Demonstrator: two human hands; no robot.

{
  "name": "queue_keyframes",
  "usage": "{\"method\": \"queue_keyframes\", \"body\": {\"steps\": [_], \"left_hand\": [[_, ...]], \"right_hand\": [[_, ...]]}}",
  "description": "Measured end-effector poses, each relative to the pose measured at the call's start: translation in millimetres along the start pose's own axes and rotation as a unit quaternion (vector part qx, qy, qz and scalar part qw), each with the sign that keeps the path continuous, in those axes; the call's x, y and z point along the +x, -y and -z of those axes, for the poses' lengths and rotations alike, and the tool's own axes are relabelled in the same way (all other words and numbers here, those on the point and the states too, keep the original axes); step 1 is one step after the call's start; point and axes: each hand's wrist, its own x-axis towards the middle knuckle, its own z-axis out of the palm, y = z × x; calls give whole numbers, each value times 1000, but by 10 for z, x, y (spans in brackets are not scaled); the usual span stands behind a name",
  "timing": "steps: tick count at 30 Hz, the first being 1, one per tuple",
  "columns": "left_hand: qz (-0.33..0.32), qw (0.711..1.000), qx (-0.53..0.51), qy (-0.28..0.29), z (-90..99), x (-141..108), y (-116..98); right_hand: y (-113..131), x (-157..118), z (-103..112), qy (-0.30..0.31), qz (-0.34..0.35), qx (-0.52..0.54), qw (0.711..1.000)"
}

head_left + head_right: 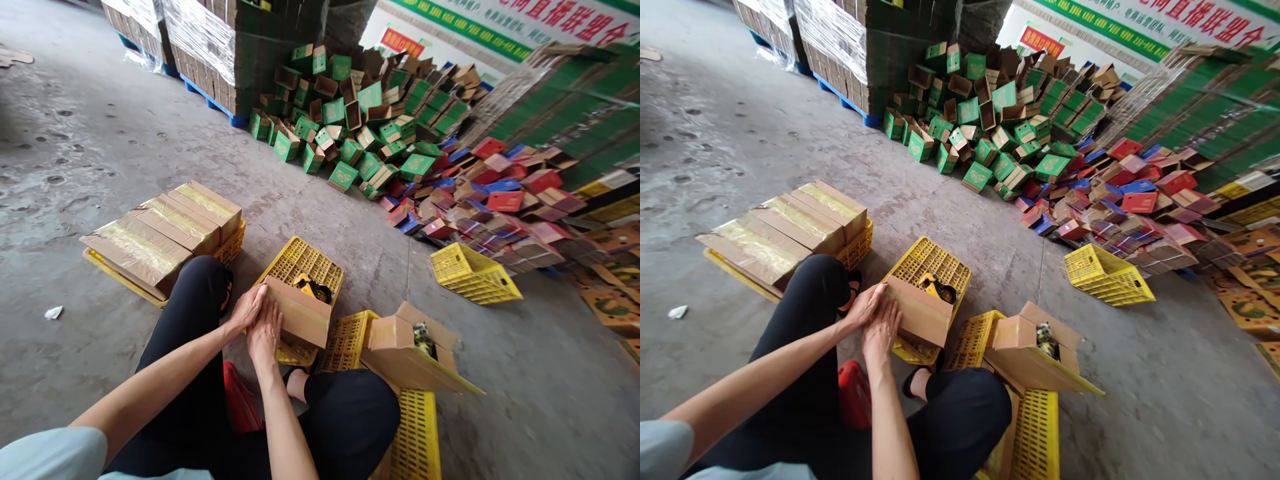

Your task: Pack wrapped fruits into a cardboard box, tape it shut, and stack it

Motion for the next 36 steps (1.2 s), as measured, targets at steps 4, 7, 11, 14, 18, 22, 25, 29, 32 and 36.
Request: {"method": "queue_keyframes", "body": {"steps": [4,7,11,14,18,22,25,29,32,36], "left_hand": [[60,997,-47,-7,14,19,-40],[53,998,-42,6,7,41,-35],[12,999,-20,24,-15,69,27],[-22,999,6,30,-29,73,79],[-55,994,81,57,-56,10,122],[-86,983,143,74,-112,-87,167],[-72,988,127,53,-144,-99,214],[36,996,71,42,-131,-56,243],[82,992,38,85,-85,-42,201],[13,994,7,111,47,-32,4]], "right_hand": [[74,68,-56,-8,76,23,997],[-27,149,-9,6,122,28,992],[-157,289,79,27,92,4,995],[-263,332,117,32,68,-8,997],[-567,244,169,17,34,-8,999],[-1104,71,271,-6,-45,-15,999],[-1505,-58,308,-29,-119,5,993],[-1771,-158,227,-88,-171,103,976],[-1830,-166,166,-119,-216,184,952],[-1886,-161,174,-111,-292,257,914]]}}
